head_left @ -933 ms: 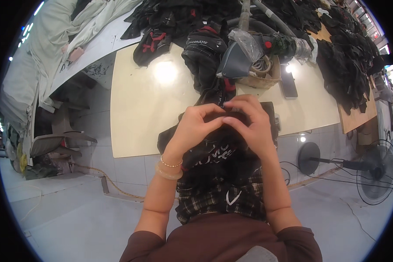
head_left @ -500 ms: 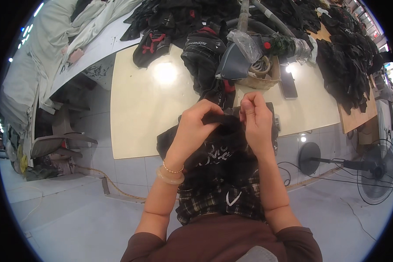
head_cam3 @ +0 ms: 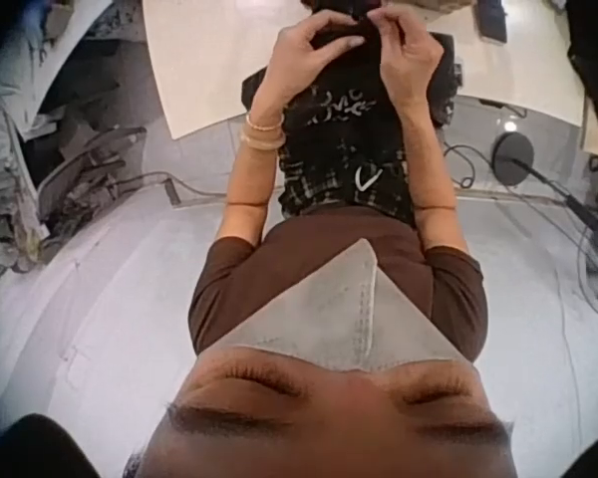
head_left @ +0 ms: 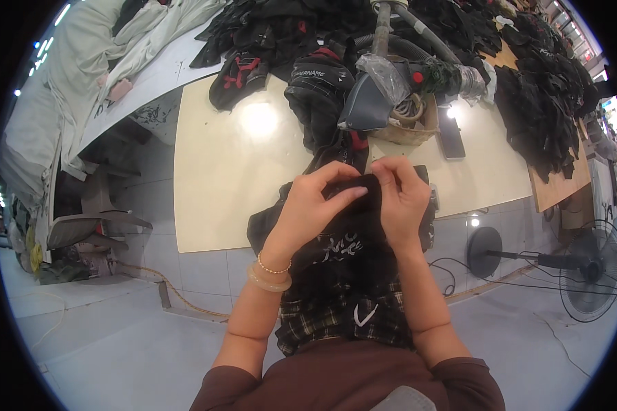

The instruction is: Inspecting and checking the seams of black textile garments on a workbench.

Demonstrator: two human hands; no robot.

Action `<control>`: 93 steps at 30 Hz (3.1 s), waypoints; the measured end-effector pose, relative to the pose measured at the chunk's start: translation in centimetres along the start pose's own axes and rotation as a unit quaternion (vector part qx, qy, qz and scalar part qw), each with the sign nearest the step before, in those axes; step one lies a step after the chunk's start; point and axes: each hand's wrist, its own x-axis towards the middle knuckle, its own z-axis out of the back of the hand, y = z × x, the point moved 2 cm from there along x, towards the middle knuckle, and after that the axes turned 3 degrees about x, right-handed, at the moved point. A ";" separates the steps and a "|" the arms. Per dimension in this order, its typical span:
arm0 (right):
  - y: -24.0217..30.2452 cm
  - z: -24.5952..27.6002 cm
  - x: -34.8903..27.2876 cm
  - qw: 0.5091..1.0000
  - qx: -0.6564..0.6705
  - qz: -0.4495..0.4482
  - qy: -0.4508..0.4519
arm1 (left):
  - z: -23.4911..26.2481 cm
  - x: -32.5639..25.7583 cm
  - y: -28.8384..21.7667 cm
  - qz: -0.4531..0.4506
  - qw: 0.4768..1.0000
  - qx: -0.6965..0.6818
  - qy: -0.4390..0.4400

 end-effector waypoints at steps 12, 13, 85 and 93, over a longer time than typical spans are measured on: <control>-1.0 -1.1 0.6 0.892 0.313 -0.323 0.043 | -0.1 2.0 1.1 0.075 0.956 -0.263 -0.108; -1.1 -1.3 0.7 0.857 0.380 -0.347 0.022 | -0.3 2.2 1.1 0.075 0.956 -0.263 -0.108; -1.6 -1.7 1.1 0.864 0.372 -0.339 -0.005 | -0.3 2.2 1.0 0.096 0.957 -0.238 -0.136; -3.1 4.1 -3.3 0.948 0.164 -0.181 0.206 | 0.9 -6.5 4.0 0.230 0.939 0.060 -0.250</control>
